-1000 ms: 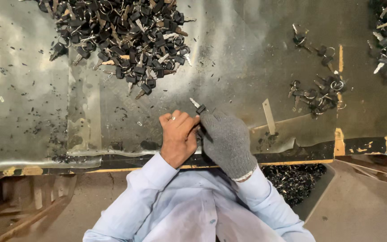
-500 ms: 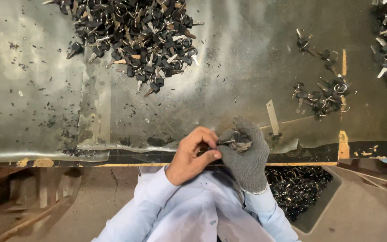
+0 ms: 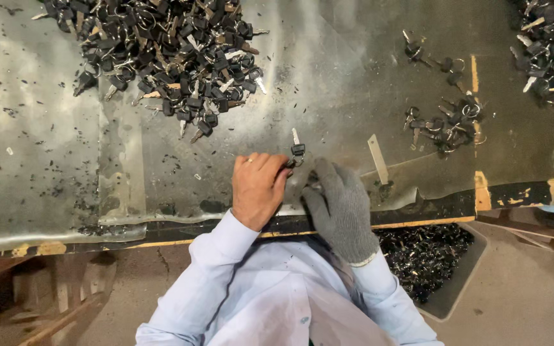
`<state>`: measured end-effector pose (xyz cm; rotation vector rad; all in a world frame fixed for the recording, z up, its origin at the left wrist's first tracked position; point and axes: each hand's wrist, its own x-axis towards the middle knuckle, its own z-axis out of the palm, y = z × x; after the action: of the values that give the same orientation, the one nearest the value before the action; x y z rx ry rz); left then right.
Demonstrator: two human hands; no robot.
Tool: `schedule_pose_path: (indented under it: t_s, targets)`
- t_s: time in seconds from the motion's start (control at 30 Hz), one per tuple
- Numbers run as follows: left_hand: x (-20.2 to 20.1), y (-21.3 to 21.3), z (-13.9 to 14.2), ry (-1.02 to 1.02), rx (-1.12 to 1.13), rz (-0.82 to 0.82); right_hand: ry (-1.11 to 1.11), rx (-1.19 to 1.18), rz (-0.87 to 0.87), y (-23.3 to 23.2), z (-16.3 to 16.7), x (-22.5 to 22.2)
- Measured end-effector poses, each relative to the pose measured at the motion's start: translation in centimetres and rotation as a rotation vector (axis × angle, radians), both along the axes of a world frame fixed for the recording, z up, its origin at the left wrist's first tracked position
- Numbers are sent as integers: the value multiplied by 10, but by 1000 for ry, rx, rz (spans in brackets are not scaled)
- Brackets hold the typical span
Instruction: The person repeatedly picks up keys from a pile on a metal table, uses pliers to trim or adjust the key head, and places the finished keys into a separate pile. The process is repeated for multiple keys throughout the clip.
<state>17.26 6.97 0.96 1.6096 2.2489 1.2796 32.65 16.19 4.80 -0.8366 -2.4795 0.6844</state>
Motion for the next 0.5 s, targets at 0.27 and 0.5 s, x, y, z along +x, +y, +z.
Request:
schedule_pose_path:
  t_s: [0.27, 0.5]
  targets:
    - [10, -7, -16, -47, 63, 64, 139, -18, 39, 3, -5, -18]
    - [6, -6, -17, 6, 17, 2, -118, -46, 92, 5, 7, -32]
